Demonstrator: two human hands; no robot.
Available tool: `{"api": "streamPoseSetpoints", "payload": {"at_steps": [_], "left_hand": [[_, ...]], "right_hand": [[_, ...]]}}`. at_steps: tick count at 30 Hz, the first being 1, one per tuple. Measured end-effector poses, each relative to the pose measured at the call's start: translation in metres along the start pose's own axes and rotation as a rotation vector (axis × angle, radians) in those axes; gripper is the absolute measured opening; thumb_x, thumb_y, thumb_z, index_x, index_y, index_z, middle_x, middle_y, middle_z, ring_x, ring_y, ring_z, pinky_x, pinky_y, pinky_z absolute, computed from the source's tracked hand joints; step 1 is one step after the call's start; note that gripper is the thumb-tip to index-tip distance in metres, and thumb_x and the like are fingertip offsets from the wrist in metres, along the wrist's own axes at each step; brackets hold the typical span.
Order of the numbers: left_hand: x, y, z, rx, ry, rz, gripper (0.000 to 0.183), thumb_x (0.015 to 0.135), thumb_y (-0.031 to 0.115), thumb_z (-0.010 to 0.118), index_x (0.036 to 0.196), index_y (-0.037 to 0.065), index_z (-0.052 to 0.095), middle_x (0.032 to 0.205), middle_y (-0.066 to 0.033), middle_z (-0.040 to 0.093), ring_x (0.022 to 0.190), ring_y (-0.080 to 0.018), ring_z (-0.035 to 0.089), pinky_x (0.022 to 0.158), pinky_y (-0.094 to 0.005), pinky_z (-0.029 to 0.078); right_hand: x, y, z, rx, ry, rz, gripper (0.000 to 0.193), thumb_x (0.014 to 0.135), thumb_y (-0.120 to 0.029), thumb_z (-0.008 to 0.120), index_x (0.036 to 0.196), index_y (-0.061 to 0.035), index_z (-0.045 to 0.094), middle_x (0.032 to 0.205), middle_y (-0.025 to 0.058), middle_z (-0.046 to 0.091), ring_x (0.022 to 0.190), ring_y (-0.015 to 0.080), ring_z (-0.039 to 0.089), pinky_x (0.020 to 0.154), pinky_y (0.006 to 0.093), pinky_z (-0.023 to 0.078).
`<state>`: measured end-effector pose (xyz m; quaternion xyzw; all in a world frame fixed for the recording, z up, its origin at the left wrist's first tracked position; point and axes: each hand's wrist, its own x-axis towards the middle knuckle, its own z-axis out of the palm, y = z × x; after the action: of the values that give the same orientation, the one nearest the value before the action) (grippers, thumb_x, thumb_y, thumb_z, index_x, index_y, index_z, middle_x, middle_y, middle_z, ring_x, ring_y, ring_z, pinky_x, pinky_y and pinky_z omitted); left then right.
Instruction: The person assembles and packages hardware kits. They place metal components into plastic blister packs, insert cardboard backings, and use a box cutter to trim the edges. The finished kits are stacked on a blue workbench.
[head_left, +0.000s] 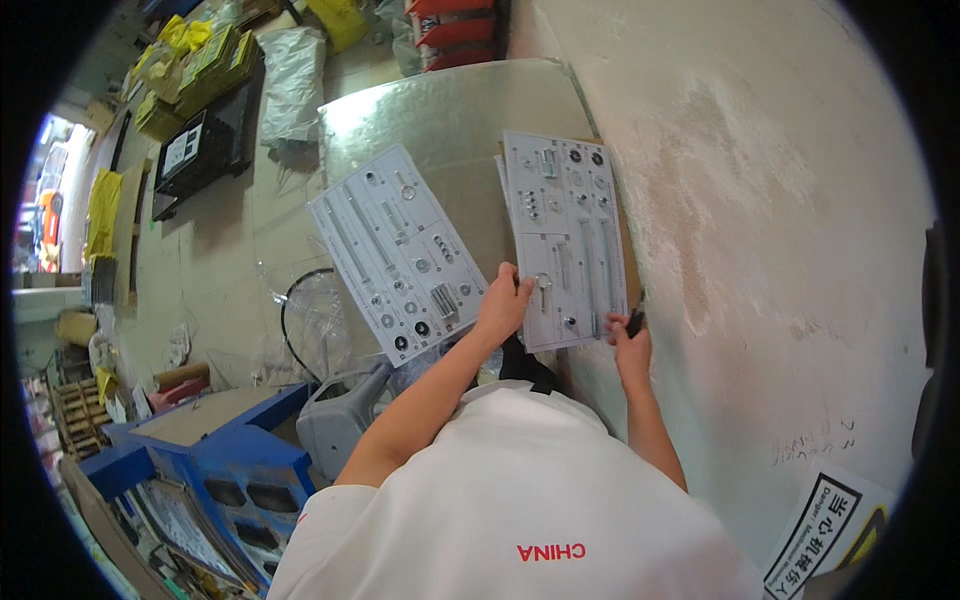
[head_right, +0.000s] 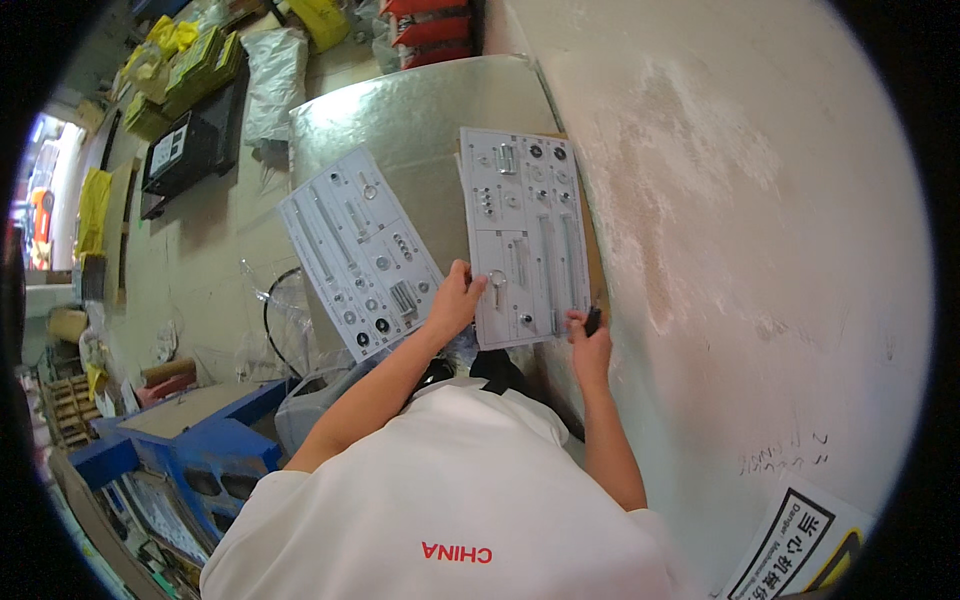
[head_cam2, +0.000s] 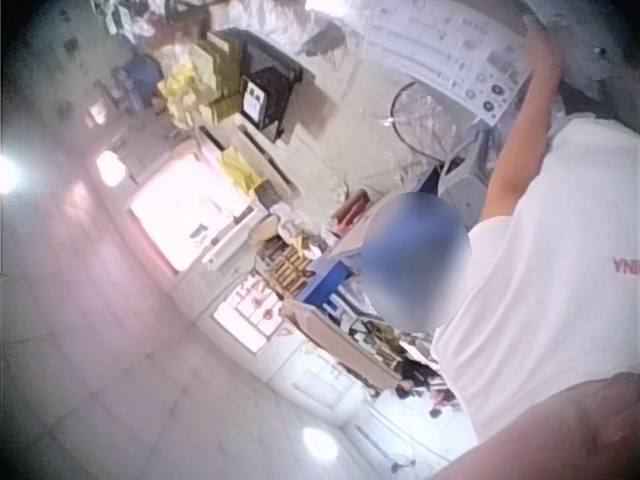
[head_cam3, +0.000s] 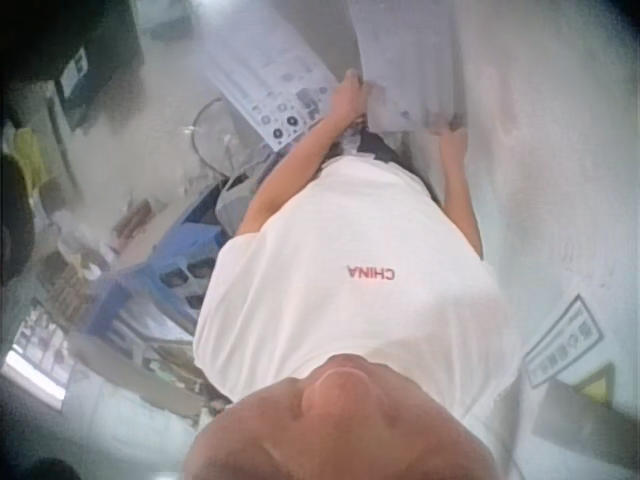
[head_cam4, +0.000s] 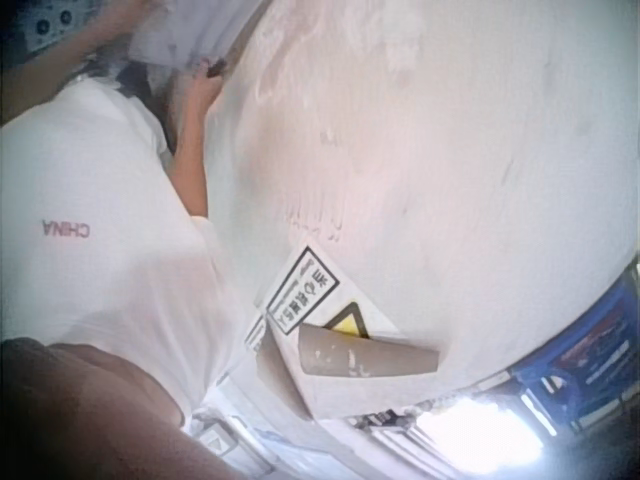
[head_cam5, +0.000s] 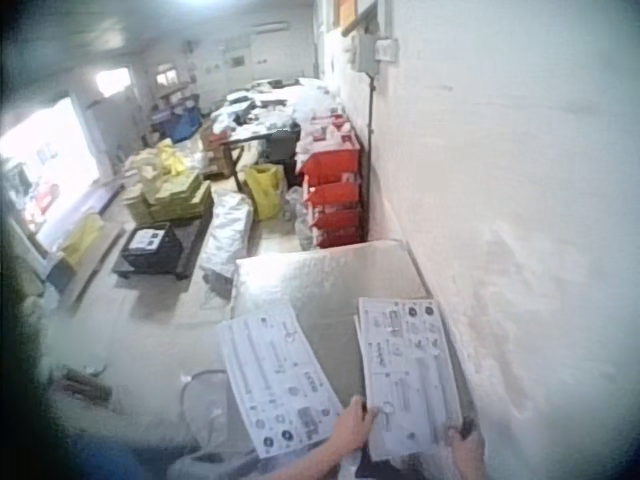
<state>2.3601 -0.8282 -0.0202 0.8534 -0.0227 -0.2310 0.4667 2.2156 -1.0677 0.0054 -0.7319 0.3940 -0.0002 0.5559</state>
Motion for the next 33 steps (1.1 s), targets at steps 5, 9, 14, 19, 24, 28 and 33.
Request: {"api": "streamPoseSetpoints", "payload": {"at_steps": [5,9,14,19,24,28,33], "left_hand": [[-0.038,0.050,-0.068,-0.680,-0.047,0.011,0.032,0.105,0.018,0.058,0.132,0.003,0.048,0.097,-0.0107,0.069,0.084,-0.0175,0.066,0.074,-0.0369,0.053],[-0.069,0.078,-0.132,-0.854,-0.126,-0.042,0.049,0.105,0.013,0.057,0.152,0.007,0.046,0.095,0.0002,0.062,0.081,-0.0052,0.054,0.070,-0.0260,0.047],[-0.105,0.077,-0.148,-0.874,-0.216,-0.137,0.048,0.105,0.016,0.059,0.152,0.008,0.055,0.088,0.0082,0.051,0.071,-0.0027,0.039,0.063,-0.0210,0.035],[-0.133,0.069,-0.152,-0.843,-0.066,-0.145,0.049,0.106,0.019,0.057,0.152,0.005,0.053,0.088,0.0061,0.048,0.074,-0.0050,0.036,0.065,-0.0227,0.033],[-0.170,0.081,-0.207,-0.816,-0.146,0.225,0.051,0.104,0.017,0.057,0.153,0.007,0.052,0.132,-0.0114,0.067,0.118,-0.0211,0.065,0.100,-0.0308,0.052],[-0.211,0.093,-0.232,-0.355,0.152,0.383,0.061,0.089,-0.005,0.054,0.147,0.009,0.061,0.115,-0.0115,0.075,0.107,-0.0185,0.071,0.087,-0.0333,0.056],[-0.244,0.086,-0.252,0.259,0.452,0.504,0.054,0.082,-0.011,0.062,0.130,0.010,0.074,0.088,-0.0126,0.066,0.076,-0.0261,0.063,0.076,-0.0329,0.057]], "right_hand": [[0.005,-0.040,-0.032,-0.128,0.095,-0.167,0.026,0.103,-0.011,0.061,0.128,-0.0023,0.063,0.123,0.0104,0.071,0.108,0.0204,0.069,0.095,0.0313,0.053],[0.013,-0.088,-0.033,0.289,-0.186,-0.121,0.039,0.104,-0.015,0.063,0.140,-0.0011,0.054,0.131,0.0109,0.066,0.116,0.0224,0.066,0.103,0.0351,0.051],[0.016,-0.128,0.018,0.659,-0.531,-0.386,0.058,0.105,-0.027,0.062,0.156,-0.0071,0.044,0.150,0.0141,0.055,0.138,0.0242,0.054,0.119,0.0410,0.042],[0.028,-0.142,0.058,0.919,-0.670,-0.199,0.037,0.102,-0.026,0.065,0.136,-0.0122,0.060,0.153,0.0156,0.053,0.140,0.0296,0.052,0.120,0.0472,0.041],[0.020,-0.187,0.053,0.833,-0.815,-0.511,0.021,0.100,-0.027,0.068,0.113,-0.0105,0.064,0.153,0.0213,0.051,0.136,0.0298,0.055,0.114,0.0483,0.047],[-0.005,-0.248,0.046,0.467,-0.626,-0.604,0.024,0.100,-0.024,0.069,0.110,-0.0050,0.059,0.124,0.0176,0.062,0.113,0.0237,0.062,0.100,0.0404,0.052],[-0.037,-0.304,0.078,0.403,-0.729,-0.952,0.021,0.096,-0.019,0.072,0.100,-0.0043,0.058,0.100,0.0097,0.061,0.099,0.0196,0.060,0.092,0.0351,0.050]]}}
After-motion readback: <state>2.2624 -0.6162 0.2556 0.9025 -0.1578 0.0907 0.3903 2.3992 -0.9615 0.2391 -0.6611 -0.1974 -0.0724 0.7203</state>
